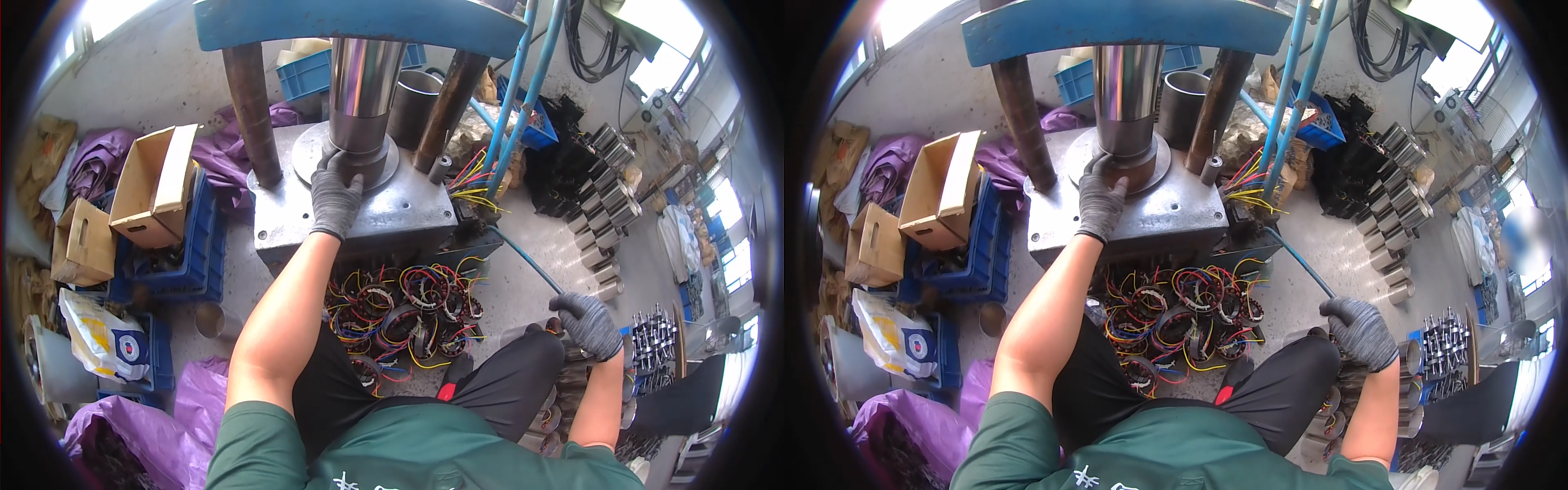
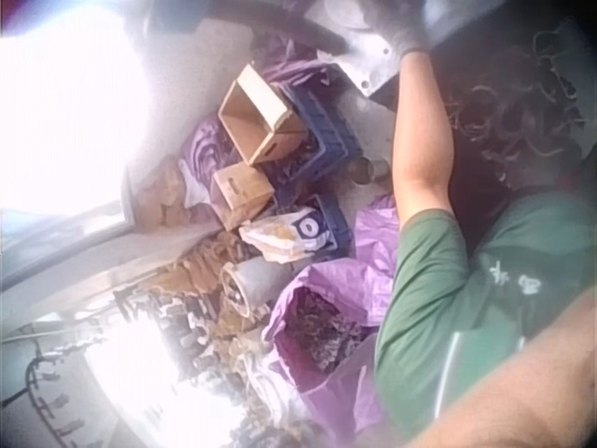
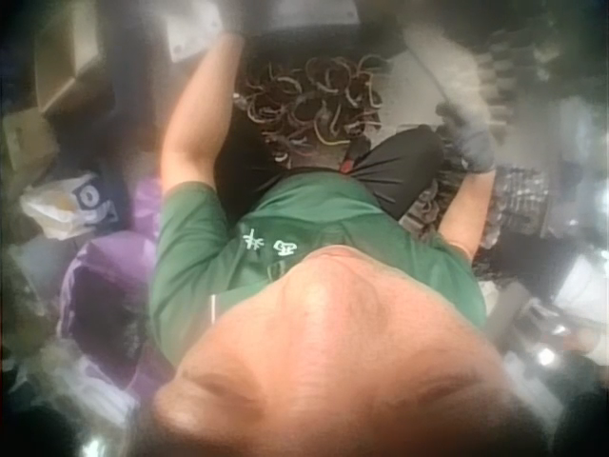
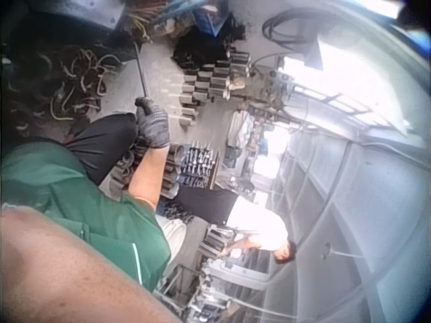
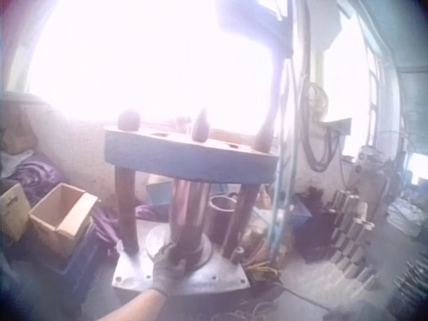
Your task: The person assembles electrical stator cores by organizing a bundle of colored wires, inserting the wire bundle into a metal stator housing, and then using a hydraulic press to seat the component inside a larger metal cylinder before placing the finished part on the floor.
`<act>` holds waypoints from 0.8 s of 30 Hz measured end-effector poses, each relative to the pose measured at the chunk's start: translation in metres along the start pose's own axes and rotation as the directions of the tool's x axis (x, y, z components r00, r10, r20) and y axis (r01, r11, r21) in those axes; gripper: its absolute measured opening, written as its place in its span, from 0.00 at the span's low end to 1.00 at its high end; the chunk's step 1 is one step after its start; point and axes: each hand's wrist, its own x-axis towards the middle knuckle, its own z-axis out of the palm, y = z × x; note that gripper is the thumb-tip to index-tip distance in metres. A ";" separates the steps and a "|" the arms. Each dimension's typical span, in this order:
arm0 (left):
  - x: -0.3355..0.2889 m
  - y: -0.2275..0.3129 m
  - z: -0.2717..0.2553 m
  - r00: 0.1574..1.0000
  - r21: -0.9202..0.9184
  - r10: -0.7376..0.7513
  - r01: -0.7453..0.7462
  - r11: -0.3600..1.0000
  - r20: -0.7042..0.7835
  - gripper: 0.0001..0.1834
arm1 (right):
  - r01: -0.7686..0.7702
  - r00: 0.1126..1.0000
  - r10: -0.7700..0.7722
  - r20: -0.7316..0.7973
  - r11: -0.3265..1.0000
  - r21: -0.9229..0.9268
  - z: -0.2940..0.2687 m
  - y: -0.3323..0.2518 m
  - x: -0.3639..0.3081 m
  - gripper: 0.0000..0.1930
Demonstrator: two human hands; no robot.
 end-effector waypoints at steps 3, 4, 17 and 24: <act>0.000 -0.002 0.000 1.000 0.001 -0.008 0.008 1.000 0.001 0.32 | 0.037 0.946 0.028 0.322 0.981 -0.192 -0.008 -0.005 0.004 0.12; 0.000 -0.003 0.000 1.000 0.021 0.002 -0.002 1.000 -0.014 0.32 | 0.037 0.946 0.028 0.322 0.981 -0.192 -0.007 -0.007 0.005 0.12; 0.004 -0.014 0.013 0.978 -0.004 0.186 -0.187 0.982 -0.091 0.31 | 0.059 0.979 -0.082 -0.188 0.991 -0.124 -0.004 -0.013 -0.002 0.09; 0.000 -0.068 0.032 0.976 -0.507 0.217 -0.175 0.844 0.024 0.26 | 0.162 0.695 -0.504 -0.513 0.805 -0.571 -0.027 0.017 0.089 0.10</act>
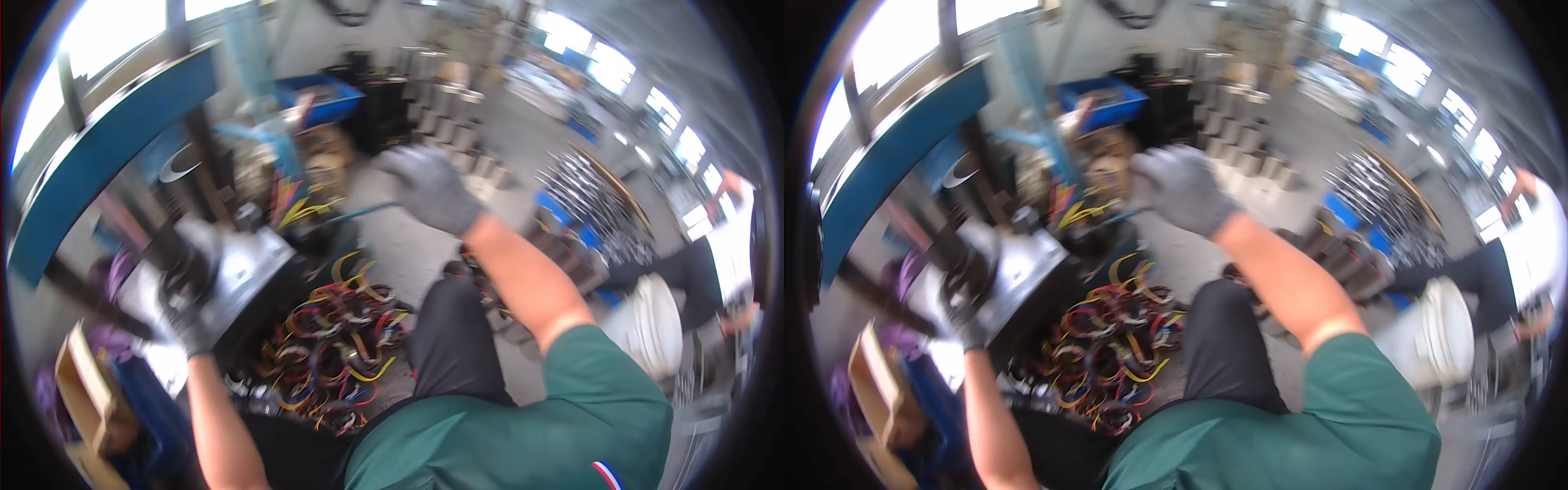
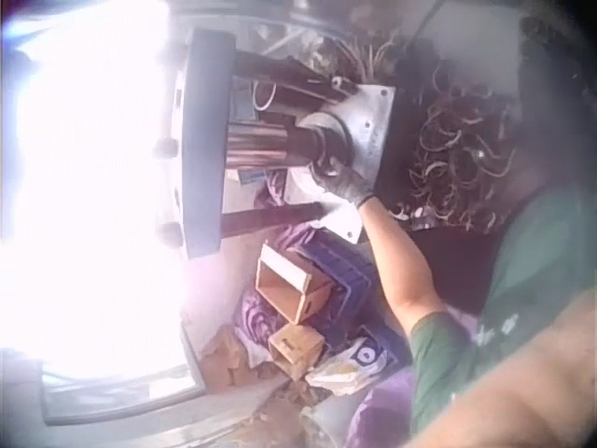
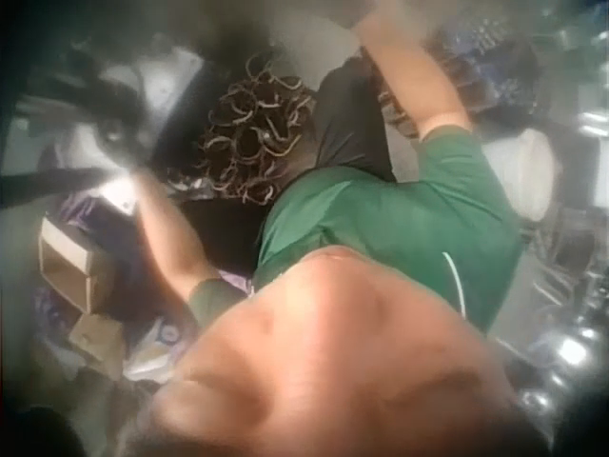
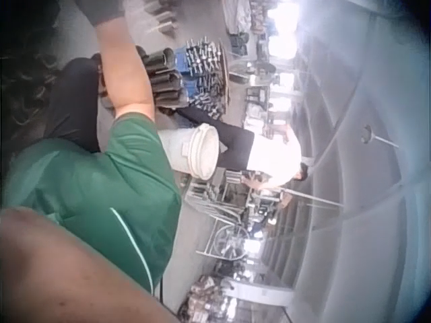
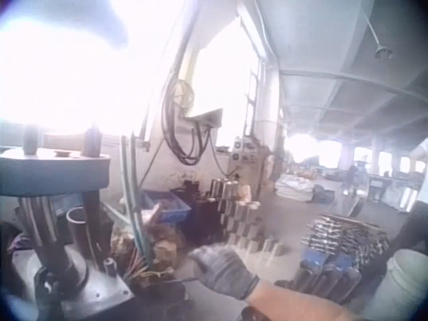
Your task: The person assembles electrical stator cores by organizing a bundle of colored wires, inserting the wire bundle into a metal stator housing, and then using a hydraulic press to seat the component inside a larger metal cylinder before placing the finished part on the floor.
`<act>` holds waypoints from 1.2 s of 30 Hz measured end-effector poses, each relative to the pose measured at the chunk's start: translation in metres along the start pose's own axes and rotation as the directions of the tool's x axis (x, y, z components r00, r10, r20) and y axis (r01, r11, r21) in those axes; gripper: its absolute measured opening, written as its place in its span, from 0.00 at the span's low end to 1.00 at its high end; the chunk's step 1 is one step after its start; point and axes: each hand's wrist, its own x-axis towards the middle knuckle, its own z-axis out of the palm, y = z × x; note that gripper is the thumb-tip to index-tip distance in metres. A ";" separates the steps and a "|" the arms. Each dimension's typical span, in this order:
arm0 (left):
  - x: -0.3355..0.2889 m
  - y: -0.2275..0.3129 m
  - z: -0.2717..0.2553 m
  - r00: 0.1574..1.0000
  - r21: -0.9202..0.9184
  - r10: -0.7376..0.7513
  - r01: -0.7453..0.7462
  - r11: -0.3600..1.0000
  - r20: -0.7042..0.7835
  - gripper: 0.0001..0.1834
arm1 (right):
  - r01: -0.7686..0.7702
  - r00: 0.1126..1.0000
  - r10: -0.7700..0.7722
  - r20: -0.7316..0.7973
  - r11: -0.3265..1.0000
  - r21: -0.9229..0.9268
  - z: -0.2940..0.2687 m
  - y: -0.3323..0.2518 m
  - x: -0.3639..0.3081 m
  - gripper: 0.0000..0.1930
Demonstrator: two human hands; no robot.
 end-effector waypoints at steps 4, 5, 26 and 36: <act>0.015 -0.017 -0.042 0.974 -0.033 -0.225 0.225 0.974 -0.001 0.21 | -0.183 0.977 0.192 -0.094 0.978 0.099 0.011 0.007 0.066 0.12; 0.012 0.001 -0.018 0.948 -0.146 -0.316 0.316 0.938 0.019 0.24 | -0.206 0.963 0.221 -0.155 0.973 0.107 0.012 0.017 0.066 0.15; -0.069 0.144 0.212 0.829 -0.085 -0.187 0.271 0.959 0.528 0.18 | -0.604 0.734 0.643 0.219 0.765 -0.224 0.051 0.072 0.134 0.28; -0.079 0.140 0.212 0.801 -0.045 -0.160 0.227 0.973 0.577 0.17 | -0.595 0.730 0.643 0.231 0.764 -0.248 0.072 0.082 0.138 0.23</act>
